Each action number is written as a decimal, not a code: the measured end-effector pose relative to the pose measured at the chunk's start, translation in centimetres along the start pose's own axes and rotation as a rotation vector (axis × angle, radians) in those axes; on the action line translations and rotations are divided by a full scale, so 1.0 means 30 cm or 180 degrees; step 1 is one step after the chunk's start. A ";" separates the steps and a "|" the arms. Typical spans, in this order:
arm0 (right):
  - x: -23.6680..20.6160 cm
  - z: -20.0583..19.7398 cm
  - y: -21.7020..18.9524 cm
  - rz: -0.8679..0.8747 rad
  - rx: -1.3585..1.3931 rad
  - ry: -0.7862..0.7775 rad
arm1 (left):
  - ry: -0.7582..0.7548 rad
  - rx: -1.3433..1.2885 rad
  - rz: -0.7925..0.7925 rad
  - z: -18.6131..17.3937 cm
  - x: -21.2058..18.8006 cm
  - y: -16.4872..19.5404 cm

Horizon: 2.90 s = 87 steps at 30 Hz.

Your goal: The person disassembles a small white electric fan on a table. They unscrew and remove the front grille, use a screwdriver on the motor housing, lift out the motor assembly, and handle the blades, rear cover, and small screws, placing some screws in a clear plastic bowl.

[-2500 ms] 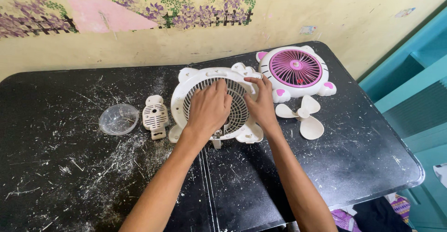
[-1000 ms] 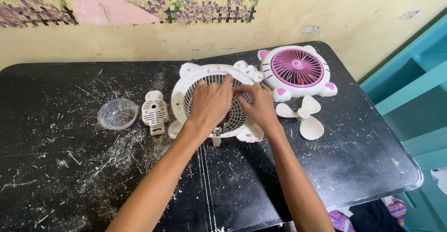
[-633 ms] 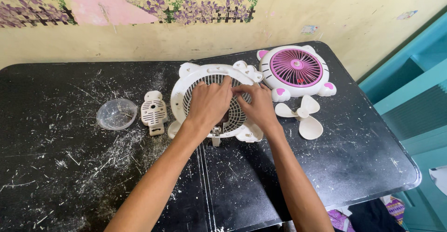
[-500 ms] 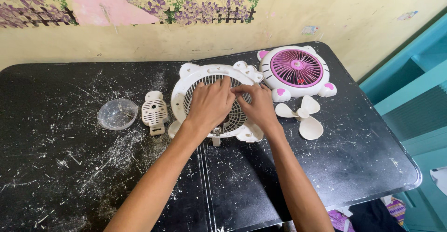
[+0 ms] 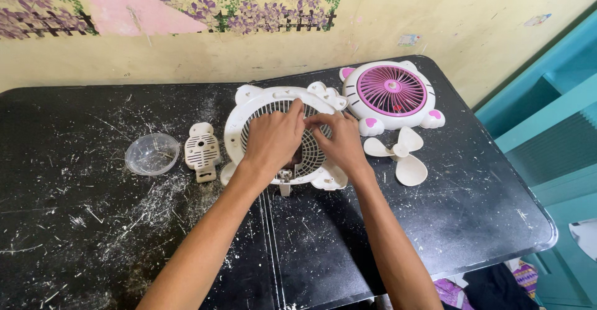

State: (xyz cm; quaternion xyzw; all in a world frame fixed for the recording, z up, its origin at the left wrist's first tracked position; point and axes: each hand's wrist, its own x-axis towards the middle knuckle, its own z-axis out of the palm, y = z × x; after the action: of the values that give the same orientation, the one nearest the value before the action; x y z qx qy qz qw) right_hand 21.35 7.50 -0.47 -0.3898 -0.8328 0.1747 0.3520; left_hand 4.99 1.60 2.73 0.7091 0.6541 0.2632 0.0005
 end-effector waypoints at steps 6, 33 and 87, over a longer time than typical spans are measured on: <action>0.002 -0.002 -0.003 -0.0012 0.0003 0.0013 | 0.0387 -0.0006 0.0391 -0.004 0.003 -0.009; 0.002 -0.003 0.005 -0.0091 -0.0116 -0.0042 | 0.1167 0.0331 0.0861 0.043 -0.004 -0.016; -0.011 -0.001 -0.007 -0.0194 0.0157 0.0280 | -0.0230 0.0260 -0.0301 0.017 -0.014 0.028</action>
State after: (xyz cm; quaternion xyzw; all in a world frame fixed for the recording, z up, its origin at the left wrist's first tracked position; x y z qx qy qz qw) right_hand 21.41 7.11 -0.48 -0.3628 -0.8235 0.1671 0.4029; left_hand 5.96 1.26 2.44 0.6859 0.6967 0.2102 0.0076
